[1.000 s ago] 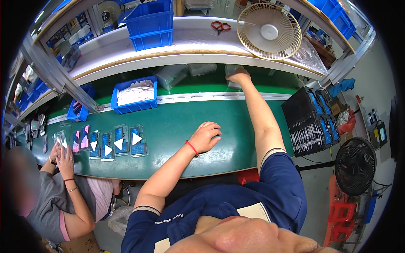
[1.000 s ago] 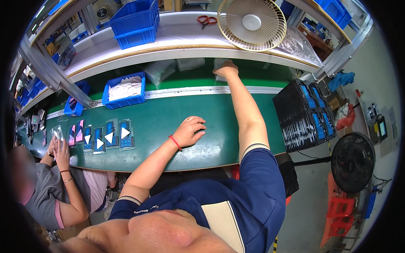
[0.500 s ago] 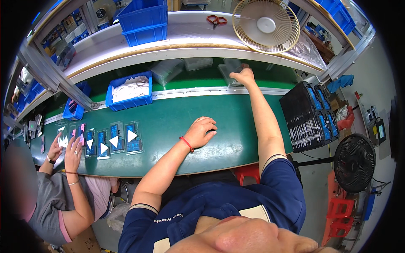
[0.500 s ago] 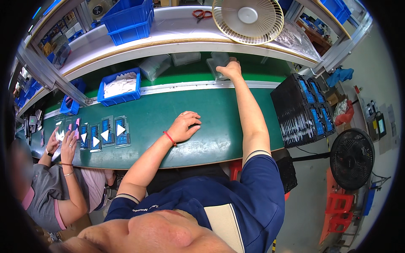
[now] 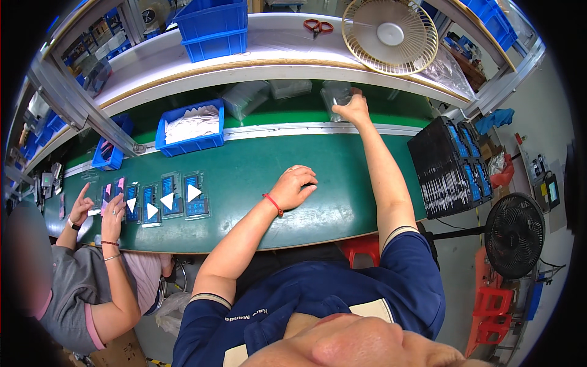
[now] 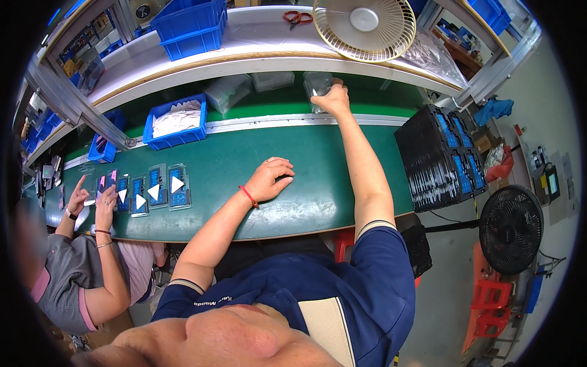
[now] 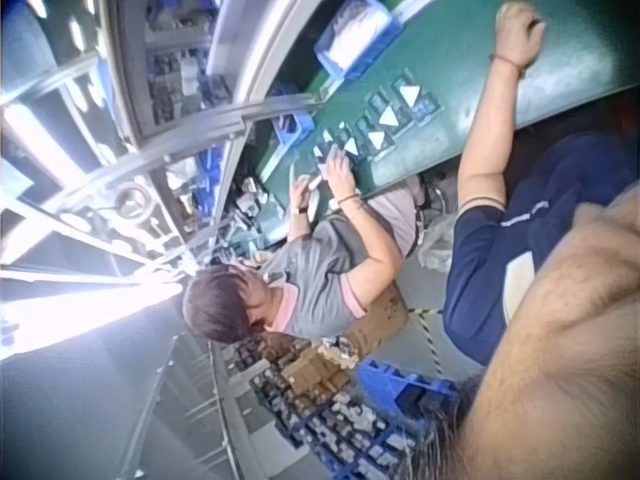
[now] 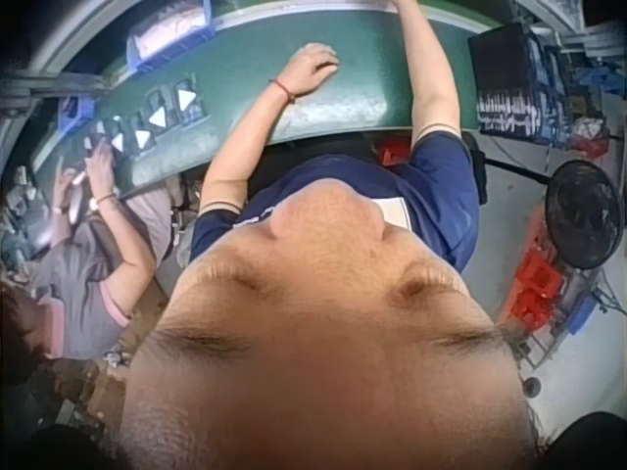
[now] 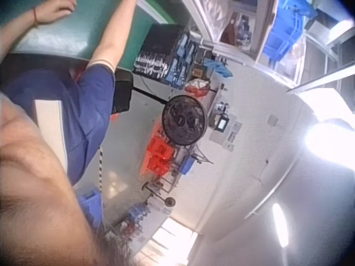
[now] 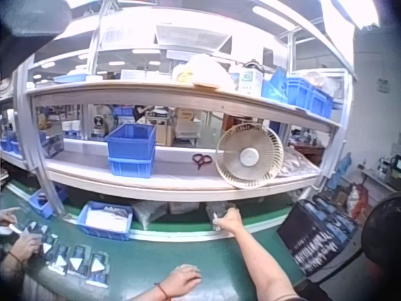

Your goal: The recorder is assembling components by placing small items into plastic trays.

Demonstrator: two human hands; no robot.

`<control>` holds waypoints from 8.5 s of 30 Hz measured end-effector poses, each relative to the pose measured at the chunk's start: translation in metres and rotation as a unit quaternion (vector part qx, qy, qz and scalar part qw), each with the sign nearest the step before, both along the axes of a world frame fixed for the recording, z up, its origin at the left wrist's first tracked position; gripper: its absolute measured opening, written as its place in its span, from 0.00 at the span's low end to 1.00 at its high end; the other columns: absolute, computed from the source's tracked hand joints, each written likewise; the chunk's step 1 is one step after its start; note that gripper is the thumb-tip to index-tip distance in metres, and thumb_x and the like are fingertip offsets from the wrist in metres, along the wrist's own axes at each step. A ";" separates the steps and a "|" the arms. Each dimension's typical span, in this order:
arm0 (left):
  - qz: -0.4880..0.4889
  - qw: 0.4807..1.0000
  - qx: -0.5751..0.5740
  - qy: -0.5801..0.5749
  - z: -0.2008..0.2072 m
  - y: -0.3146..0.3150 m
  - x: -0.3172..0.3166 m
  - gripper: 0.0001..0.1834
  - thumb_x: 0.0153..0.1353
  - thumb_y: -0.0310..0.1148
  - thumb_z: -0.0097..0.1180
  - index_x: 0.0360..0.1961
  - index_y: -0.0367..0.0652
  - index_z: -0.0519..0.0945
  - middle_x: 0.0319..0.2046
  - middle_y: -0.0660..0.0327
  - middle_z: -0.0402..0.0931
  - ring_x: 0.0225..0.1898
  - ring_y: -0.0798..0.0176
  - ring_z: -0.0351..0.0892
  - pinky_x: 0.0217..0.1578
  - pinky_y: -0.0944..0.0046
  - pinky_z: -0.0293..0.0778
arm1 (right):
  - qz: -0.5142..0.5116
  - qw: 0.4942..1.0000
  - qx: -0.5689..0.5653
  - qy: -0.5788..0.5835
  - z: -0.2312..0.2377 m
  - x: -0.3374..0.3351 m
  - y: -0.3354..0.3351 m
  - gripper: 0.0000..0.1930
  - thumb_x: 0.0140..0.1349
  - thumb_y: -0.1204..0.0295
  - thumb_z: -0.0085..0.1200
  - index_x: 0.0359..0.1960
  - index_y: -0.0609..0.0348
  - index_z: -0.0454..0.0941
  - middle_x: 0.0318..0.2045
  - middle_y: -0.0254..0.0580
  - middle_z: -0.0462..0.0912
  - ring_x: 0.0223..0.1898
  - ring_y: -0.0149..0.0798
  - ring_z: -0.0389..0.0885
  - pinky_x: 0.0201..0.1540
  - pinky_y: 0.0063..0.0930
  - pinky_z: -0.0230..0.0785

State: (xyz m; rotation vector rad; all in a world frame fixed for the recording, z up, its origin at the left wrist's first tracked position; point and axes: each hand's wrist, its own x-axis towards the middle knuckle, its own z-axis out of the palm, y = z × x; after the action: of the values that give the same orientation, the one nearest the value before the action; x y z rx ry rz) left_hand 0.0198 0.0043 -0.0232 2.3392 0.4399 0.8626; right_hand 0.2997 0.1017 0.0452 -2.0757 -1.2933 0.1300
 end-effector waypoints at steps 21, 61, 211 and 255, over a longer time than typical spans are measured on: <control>0.016 0.803 -0.534 -0.265 0.007 -0.008 -0.007 0.05 0.63 0.30 0.57 0.33 0.43 0.75 0.28 0.68 0.76 0.31 0.76 0.73 0.34 0.74 0.71 | 0.231 0.906 -0.013 0.354 -0.017 -0.121 -0.174 0.44 0.44 0.71 0.73 0.64 0.62 0.60 0.47 0.53 0.76 0.44 0.40 0.80 0.43 0.30 0.76; 0.092 0.760 -0.630 -0.131 0.020 0.000 -0.086 0.07 0.64 0.34 0.53 0.32 0.43 0.75 0.28 0.64 0.74 0.28 0.70 0.77 0.14 0.72 0.70 | 0.154 0.984 0.087 -0.034 -0.032 -0.155 -0.182 0.31 0.50 0.58 0.66 0.55 0.58 0.73 0.52 0.58 0.74 0.47 0.52 0.74 0.49 0.39 0.70; 0.076 0.646 -0.625 -0.431 0.018 -0.086 -0.118 0.34 0.65 0.25 0.50 0.68 0.47 0.49 0.53 0.46 0.70 0.51 0.48 0.77 0.41 0.55 0.83 | 0.300 0.881 -0.129 0.342 -0.026 -0.174 -0.108 0.05 0.59 0.75 0.58 0.33 0.58 0.74 0.24 0.28 0.77 0.27 0.19 0.70 0.31 0.15 0.63; -0.024 0.612 -0.698 -0.370 0.022 -0.089 -0.079 0.32 0.67 0.26 0.45 0.69 0.50 0.48 0.56 0.50 0.69 0.57 0.54 0.73 0.52 0.52 0.77 | 0.223 0.971 -0.056 -0.064 -0.026 -0.127 -0.152 0.25 0.45 0.60 0.69 0.46 0.54 0.78 0.39 0.40 0.75 0.46 0.44 0.71 0.52 0.40 0.56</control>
State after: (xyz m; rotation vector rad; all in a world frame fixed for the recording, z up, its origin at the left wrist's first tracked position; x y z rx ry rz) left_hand -0.0591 -0.0844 -0.0007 0.4473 0.4106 0.8422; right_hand 0.1724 -0.0498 0.0194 -1.8752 -1.8572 0.2755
